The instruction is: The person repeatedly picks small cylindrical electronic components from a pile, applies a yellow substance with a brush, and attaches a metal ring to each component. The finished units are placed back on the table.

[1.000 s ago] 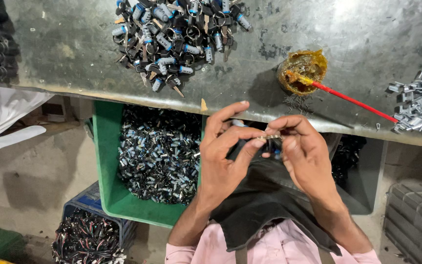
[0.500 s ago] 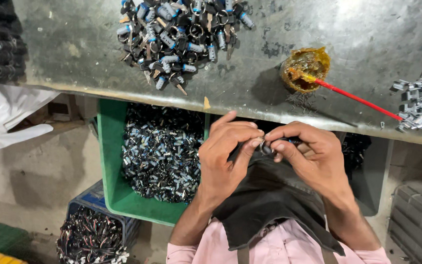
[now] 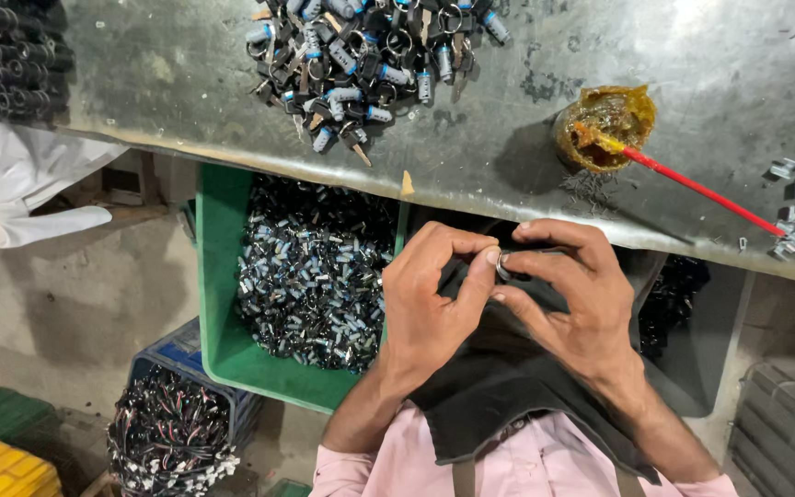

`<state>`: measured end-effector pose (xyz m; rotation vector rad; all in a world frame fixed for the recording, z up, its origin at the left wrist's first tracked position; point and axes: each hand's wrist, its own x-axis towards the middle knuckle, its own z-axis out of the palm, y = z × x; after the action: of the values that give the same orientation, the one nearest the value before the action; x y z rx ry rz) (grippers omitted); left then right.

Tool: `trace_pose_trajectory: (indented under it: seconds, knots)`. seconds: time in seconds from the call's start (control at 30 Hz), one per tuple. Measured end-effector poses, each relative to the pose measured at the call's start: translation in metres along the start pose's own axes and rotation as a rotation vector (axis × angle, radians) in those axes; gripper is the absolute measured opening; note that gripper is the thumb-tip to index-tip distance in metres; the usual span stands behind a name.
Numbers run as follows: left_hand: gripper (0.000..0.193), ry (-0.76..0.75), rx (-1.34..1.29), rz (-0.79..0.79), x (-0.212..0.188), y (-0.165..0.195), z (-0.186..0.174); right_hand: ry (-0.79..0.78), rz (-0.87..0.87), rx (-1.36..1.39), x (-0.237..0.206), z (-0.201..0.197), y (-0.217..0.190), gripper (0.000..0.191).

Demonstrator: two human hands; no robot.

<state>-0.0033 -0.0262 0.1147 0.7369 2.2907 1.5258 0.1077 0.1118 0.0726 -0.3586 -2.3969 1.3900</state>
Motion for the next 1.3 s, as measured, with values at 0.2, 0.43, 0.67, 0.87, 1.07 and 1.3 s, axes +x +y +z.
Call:
trace_pose_trajectory:
  seconds: [0.2, 0.43, 0.67, 0.87, 1.07, 1.3]
  knots:
    - [0.004, -0.054, -0.009, -0.034, -0.001, 0.0, -0.007, 0.02, -0.032, 0.089, -0.003, 0.009, 0.014, 0.023]
    - [0.004, -0.096, 0.008, -0.066, -0.002, -0.001, -0.016, -0.108, 0.126, 0.391, -0.004, 0.018, 0.019, 0.018]
    - [0.003, -0.149, 0.155, 0.054, -0.009, -0.014, -0.024, -0.268, -0.009, 0.213, 0.001, 0.01, 0.025, 0.017]
    - [0.009, -0.372, -0.07, -0.342, -0.012, -0.044, -0.045, -0.477, -0.121, 0.475, -0.008, 0.03, 0.031, 0.013]
    - [0.032, -0.21, 0.841, 0.057, -0.02, -0.035, -0.092, -0.381, 0.644, 0.919, -0.02, 0.073, 0.034, 0.022]
    - [0.038, -0.424, 0.535, 0.365, -0.032, -0.043, -0.027, -0.383, 0.657, 1.15, -0.041, 0.044, 0.048, 0.047]
